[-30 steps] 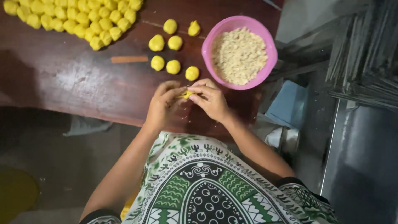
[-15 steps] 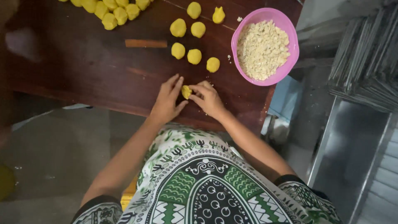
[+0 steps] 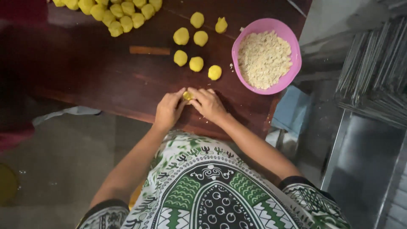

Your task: Preparing stuffed dough balls by filling them with a crumbly mixture and shaping them by hand.

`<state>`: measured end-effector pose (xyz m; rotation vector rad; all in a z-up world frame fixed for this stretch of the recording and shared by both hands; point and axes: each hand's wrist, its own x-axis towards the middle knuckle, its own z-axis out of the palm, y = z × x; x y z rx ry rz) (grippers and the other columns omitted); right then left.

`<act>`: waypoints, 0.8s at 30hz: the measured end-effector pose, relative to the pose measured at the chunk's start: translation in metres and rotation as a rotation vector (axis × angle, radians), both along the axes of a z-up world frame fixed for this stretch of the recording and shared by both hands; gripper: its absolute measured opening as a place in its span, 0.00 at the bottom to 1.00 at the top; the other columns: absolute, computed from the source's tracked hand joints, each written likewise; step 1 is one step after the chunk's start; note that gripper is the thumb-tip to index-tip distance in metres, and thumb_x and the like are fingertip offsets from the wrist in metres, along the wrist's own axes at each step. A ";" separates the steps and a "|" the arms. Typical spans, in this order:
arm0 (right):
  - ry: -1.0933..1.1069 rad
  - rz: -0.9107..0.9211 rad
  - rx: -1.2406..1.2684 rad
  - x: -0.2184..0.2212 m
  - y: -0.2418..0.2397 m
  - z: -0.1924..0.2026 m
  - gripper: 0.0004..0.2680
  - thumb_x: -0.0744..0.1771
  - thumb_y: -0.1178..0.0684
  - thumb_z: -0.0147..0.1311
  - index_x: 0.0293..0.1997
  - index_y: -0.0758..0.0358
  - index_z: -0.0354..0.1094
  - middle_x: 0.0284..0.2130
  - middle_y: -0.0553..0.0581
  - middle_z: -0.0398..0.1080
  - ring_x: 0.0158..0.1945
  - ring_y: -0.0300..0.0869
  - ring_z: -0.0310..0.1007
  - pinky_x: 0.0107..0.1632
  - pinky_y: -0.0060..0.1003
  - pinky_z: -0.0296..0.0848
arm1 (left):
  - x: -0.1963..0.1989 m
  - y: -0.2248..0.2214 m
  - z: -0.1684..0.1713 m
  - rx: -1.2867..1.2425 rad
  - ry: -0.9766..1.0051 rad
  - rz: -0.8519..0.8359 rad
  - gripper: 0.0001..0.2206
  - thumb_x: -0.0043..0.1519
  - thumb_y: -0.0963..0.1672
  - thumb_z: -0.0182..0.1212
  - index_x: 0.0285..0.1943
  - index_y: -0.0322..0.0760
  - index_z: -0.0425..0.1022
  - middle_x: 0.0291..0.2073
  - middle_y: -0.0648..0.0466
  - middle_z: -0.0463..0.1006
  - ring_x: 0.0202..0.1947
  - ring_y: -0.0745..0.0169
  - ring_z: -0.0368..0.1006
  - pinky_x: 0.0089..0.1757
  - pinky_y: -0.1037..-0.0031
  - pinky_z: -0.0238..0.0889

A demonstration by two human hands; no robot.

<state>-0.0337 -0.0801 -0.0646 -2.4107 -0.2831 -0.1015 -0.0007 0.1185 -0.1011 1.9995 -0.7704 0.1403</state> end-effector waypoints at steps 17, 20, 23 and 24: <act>-0.012 -0.127 0.199 -0.054 -0.048 0.011 0.12 0.67 0.59 0.57 0.57 0.66 0.72 0.46 0.66 0.70 0.49 0.56 0.73 0.51 0.44 0.74 | -0.014 -0.040 0.050 0.187 -0.085 0.348 0.12 0.53 0.42 0.71 0.44 0.34 0.77 0.48 0.40 0.76 0.49 0.38 0.68 0.49 0.55 0.63; -0.056 -0.153 0.236 -0.064 -0.069 0.010 0.10 0.68 0.59 0.57 0.54 0.66 0.72 0.45 0.64 0.71 0.48 0.54 0.74 0.51 0.42 0.75 | -0.025 -0.035 -0.015 -0.289 0.883 0.071 0.05 0.67 0.40 0.56 0.41 0.29 0.76 0.35 0.42 0.72 0.38 0.41 0.68 0.46 0.59 0.67; -0.013 -0.248 0.261 -0.080 -0.075 0.011 0.07 0.68 0.60 0.57 0.51 0.66 0.73 0.42 0.62 0.74 0.46 0.52 0.76 0.50 0.40 0.75 | -0.014 -0.029 -0.008 0.045 -0.076 -0.234 0.07 0.65 0.40 0.57 0.50 0.37 0.73 0.50 0.45 0.80 0.53 0.44 0.76 0.53 0.62 0.70; -0.020 -0.269 0.260 -0.080 -0.076 0.013 0.07 0.68 0.60 0.57 0.51 0.66 0.73 0.42 0.62 0.74 0.46 0.52 0.76 0.50 0.40 0.75 | 0.009 -0.036 -0.007 0.043 -0.081 -0.255 0.07 0.65 0.40 0.57 0.50 0.37 0.73 0.50 0.45 0.80 0.53 0.44 0.76 0.53 0.62 0.70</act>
